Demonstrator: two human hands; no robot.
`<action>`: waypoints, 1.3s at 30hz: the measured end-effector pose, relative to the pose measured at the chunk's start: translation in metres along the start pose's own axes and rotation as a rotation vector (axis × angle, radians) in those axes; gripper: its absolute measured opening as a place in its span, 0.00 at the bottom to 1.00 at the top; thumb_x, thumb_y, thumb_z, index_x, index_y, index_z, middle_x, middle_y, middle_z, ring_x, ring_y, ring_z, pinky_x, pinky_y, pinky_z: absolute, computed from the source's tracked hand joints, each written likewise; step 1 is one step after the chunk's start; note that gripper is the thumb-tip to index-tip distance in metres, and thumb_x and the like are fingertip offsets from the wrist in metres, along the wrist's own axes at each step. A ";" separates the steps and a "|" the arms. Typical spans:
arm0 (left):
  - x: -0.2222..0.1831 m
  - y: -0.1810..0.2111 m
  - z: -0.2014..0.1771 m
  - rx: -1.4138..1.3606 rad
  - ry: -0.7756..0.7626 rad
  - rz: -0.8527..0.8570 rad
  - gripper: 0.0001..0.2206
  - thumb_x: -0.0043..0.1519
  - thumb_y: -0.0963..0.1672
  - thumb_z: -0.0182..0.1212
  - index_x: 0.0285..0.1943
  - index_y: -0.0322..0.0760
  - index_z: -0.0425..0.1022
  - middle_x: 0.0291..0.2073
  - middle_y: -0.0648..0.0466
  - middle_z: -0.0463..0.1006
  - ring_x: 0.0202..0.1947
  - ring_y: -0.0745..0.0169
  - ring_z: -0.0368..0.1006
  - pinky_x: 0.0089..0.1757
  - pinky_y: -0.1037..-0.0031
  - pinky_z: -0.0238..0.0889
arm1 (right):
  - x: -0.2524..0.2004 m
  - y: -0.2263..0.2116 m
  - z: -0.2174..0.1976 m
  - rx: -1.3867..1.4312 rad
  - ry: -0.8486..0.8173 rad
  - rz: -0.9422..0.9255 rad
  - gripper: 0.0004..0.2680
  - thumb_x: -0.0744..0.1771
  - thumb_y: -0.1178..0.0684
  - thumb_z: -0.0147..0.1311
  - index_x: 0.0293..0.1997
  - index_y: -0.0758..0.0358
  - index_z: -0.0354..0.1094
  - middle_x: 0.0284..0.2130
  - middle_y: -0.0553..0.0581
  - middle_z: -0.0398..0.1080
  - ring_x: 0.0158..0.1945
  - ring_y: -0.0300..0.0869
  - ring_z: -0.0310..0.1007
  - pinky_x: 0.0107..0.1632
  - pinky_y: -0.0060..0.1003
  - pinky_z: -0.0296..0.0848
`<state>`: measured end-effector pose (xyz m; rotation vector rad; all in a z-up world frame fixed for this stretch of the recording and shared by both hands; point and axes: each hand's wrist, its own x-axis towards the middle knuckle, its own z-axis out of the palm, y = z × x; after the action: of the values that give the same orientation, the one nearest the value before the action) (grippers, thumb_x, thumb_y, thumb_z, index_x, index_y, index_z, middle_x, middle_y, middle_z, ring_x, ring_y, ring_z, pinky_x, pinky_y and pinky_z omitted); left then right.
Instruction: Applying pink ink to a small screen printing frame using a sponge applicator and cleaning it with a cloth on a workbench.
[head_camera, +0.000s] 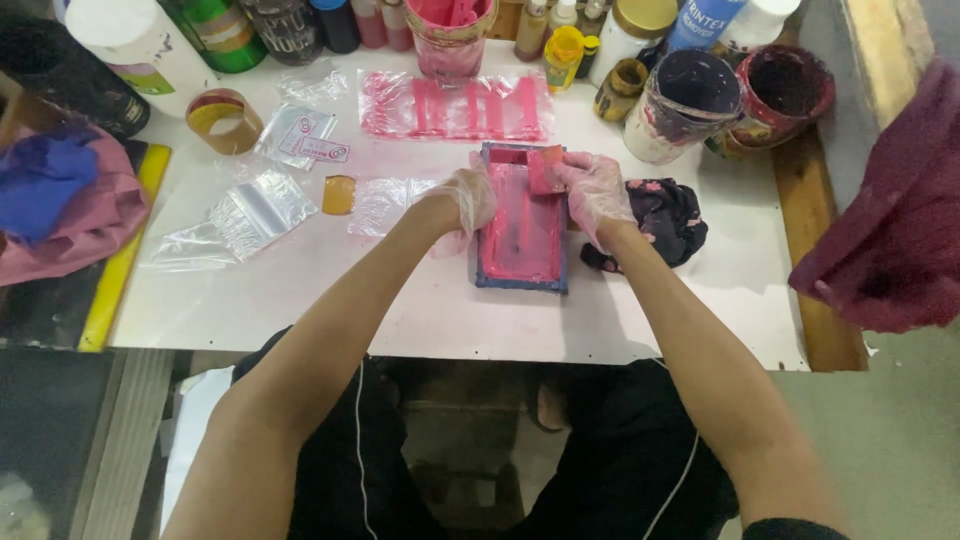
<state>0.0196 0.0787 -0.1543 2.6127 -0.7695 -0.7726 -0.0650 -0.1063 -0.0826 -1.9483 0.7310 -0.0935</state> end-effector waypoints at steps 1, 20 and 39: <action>0.000 0.000 -0.001 0.001 0.001 0.000 0.43 0.56 0.49 0.49 0.70 0.04 0.37 0.45 0.33 0.81 0.51 0.37 0.78 0.47 0.55 0.77 | -0.006 -0.006 -0.002 0.012 0.002 0.007 0.14 0.62 0.40 0.62 0.51 0.43 0.78 0.45 0.53 0.79 0.53 0.47 0.78 0.56 0.39 0.74; 0.017 0.028 -0.033 0.015 0.033 -0.023 0.44 0.56 0.50 0.50 0.71 0.04 0.37 0.45 0.33 0.81 0.51 0.36 0.78 0.46 0.55 0.77 | 0.052 -0.006 -0.031 0.437 0.199 -0.172 0.13 0.62 0.48 0.67 0.51 0.53 0.78 0.41 0.56 0.80 0.44 0.41 0.81 0.47 0.38 0.82; -0.003 0.031 -0.025 0.002 0.028 -0.012 0.45 0.55 0.51 0.51 0.71 0.05 0.37 0.45 0.33 0.81 0.51 0.35 0.78 0.46 0.55 0.77 | 0.030 0.009 -0.008 0.067 0.106 -0.066 0.08 0.65 0.40 0.59 0.47 0.36 0.77 0.44 0.42 0.78 0.50 0.41 0.79 0.56 0.40 0.75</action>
<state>0.0189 0.0587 -0.1192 2.6267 -0.7480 -0.7380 -0.0479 -0.1314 -0.0933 -1.9147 0.7243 -0.2601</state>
